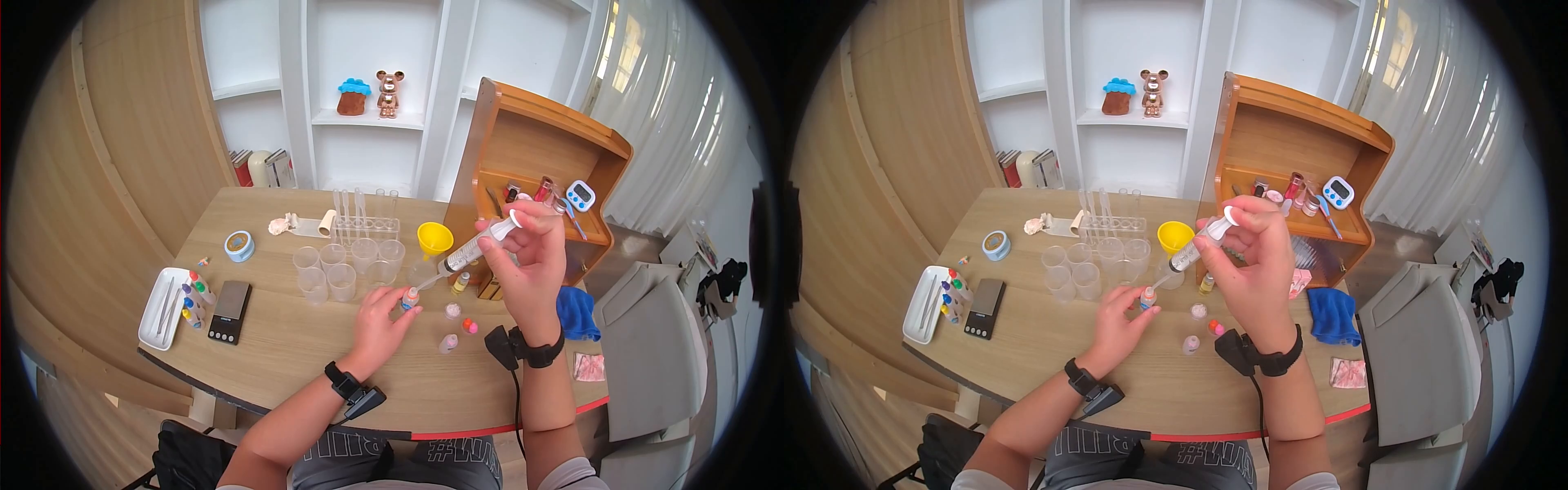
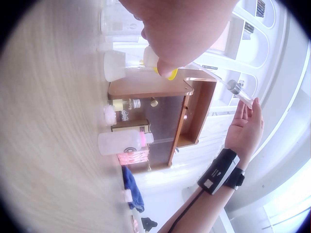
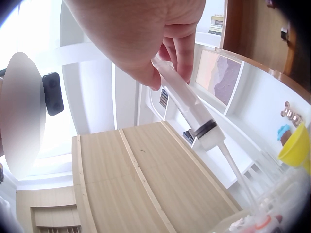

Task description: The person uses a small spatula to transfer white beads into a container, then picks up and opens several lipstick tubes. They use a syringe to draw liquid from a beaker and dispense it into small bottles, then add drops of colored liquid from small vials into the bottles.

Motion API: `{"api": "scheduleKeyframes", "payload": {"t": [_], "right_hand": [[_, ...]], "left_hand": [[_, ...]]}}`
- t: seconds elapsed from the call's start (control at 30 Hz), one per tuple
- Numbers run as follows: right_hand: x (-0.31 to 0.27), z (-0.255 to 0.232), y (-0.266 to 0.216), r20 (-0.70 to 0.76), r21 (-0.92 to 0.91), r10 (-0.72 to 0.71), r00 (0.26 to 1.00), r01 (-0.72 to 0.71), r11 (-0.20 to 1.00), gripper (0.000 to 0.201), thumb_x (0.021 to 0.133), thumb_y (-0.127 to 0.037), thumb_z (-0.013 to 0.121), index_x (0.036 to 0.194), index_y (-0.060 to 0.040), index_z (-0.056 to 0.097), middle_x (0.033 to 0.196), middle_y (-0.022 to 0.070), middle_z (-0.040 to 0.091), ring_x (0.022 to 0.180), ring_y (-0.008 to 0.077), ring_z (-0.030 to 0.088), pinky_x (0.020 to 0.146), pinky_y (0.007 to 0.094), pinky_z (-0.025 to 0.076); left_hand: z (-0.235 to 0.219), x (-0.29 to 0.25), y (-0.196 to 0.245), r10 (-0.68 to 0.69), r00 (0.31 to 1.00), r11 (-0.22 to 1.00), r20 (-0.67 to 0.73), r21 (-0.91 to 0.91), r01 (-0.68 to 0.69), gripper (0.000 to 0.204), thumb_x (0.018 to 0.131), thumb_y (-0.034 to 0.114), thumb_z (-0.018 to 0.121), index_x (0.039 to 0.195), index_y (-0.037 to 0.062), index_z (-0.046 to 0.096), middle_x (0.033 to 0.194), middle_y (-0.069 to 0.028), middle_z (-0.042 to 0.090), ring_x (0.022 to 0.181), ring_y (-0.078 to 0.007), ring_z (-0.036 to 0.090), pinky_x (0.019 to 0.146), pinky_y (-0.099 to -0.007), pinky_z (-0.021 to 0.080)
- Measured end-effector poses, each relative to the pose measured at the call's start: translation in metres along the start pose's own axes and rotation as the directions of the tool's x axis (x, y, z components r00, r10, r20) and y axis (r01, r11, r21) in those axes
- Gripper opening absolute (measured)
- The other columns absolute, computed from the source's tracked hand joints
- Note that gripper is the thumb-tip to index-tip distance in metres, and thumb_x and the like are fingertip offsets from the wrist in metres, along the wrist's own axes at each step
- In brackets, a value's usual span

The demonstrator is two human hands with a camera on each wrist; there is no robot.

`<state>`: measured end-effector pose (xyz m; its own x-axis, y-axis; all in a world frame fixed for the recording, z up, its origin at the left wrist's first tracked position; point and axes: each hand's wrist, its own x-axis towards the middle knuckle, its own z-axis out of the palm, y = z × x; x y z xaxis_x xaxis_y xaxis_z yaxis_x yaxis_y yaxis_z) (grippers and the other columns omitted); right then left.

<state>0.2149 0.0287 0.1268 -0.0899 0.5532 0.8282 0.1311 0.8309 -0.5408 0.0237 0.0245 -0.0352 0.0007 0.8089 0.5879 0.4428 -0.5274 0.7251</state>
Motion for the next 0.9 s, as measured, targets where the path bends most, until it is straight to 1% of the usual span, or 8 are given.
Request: {"api": "scheduleKeyframes", "payload": {"t": [0.03, 0.23, 0.43, 0.53, 0.63, 0.73, 0.9], "right_hand": [[0.0, 0.0001, 0.0, 0.002, -0.003, 0.001, 1.0, -0.001, 1.0, 0.045, 0.085, 0.015, 0.069, 0.118, -0.0013, 0.043, 0.129, 0.0156, 0.046, 0.109, 0.0308, 0.069, 0.09, 0.0352, 0.061], [-0.0005, 0.0002, 0.0002, -0.009, 0.025, 0.003, 1.0, -0.003, 1.0, 0.045, 0.085, 0.015, 0.069, 0.118, -0.0015, 0.043, 0.129, 0.0155, 0.046, 0.108, 0.0306, 0.069, 0.089, 0.0354, 0.061], [-0.0009, -0.0003, 0.0, -0.014, 0.007, -0.008, 1.0, 0.008, 1.0, 0.045, 0.085, 0.016, 0.069, 0.117, -0.0016, 0.043, 0.128, 0.0158, 0.047, 0.108, 0.0304, 0.069, 0.089, 0.0353, 0.061], [-0.0001, 0.0001, -0.0004, -0.014, 0.016, -0.009, 1.0, 0.009, 1.0, 0.044, 0.085, 0.015, 0.068, 0.116, -0.001, 0.043, 0.123, 0.0157, 0.051, 0.108, 0.0295, 0.069, 0.089, 0.0354, 0.061], [-0.0011, 0.0, -0.0007, -0.008, 0.012, 0.02, 1.0, -0.02, 1.0, 0.043, 0.085, 0.015, 0.069, 0.115, 0.0, 0.042, 0.118, 0.0153, 0.055, 0.107, 0.028, 0.069, 0.089, 0.0349, 0.061], [-0.0013, 0.0006, -0.0023, -0.016, 0.001, 0.041, 0.999, -0.041, 0.999, 0.042, 0.085, 0.014, 0.07, 0.114, 0.0007, 0.043, 0.115, 0.0152, 0.056, 0.107, 0.0273, 0.07, 0.089, 0.0341, 0.061], [-0.0018, 0.001, -0.0015, -0.019, -0.002, 0.059, 0.998, -0.059, 0.998, 0.04, 0.086, 0.013, 0.07, 0.113, 0.0011, 0.043, 0.115, 0.0152, 0.056, 0.107, 0.0274, 0.07, 0.088, 0.0334, 0.061]], "left_hand": [[0.0004, 0.0001, -0.0008, 0.026, 1.0, 1.0, -0.012, 0.011, -0.026, 0.035, 0.078, 0.011, 0.083, 0.11, 0.0038, 0.071, 0.097, -0.0102, 0.067, 0.081, -0.0242, 0.061, 0.069, -0.0337, 0.051], [0.0005, -0.0006, -0.0004, 0.002, 1.0, 1.0, 0.001, 0.016, -0.002, 0.034, 0.078, 0.011, 0.083, 0.109, 0.0032, 0.071, 0.097, -0.0098, 0.067, 0.08, -0.0237, 0.06, 0.069, -0.0336, 0.051], [-0.0002, -0.0003, 0.0014, -0.01, 1.0, 1.0, 0.008, -0.002, 0.01, 0.035, 0.078, 0.011, 0.083, 0.11, 0.003, 0.07, 0.097, -0.0099, 0.067, 0.08, -0.0234, 0.06, 0.07, -0.0332, 0.052], [0.0011, -0.0009, -0.0012, -0.001, 1.0, 1.0, 0.004, -0.01, 0.001, 0.035, 0.078, 0.01, 0.083, 0.11, 0.003, 0.07, 0.098, -0.01, 0.067, 0.081, -0.0234, 0.06, 0.07, -0.0332, 0.052], [0.0003, -0.0008, 0.0004, -0.008, 1.0, 1.0, 0.007, -0.013, 0.008, 0.035, 0.079, 0.01, 0.083, 0.11, 0.003, 0.07, 0.098, -0.01, 0.067, 0.082, -0.0234, 0.061, 0.07, -0.0332, 0.052], [0.0004, -0.0007, 0.0002, -0.009, 1.0, 1.0, 0.007, -0.005, 0.009, 0.035, 0.079, 0.01, 0.083, 0.11, 0.0031, 0.07, 0.098, -0.01, 0.067, 0.082, -0.0234, 0.061, 0.07, -0.0332, 0.052], [0.0016, -0.0011, -0.0032, 0.01, 1.0, 1.0, 0.0, 0.007, -0.01, 0.035, 0.079, 0.011, 0.083, 0.11, 0.0032, 0.071, 0.098, -0.01, 0.067, 0.082, -0.0232, 0.061, 0.07, -0.0333, 0.052]]}}
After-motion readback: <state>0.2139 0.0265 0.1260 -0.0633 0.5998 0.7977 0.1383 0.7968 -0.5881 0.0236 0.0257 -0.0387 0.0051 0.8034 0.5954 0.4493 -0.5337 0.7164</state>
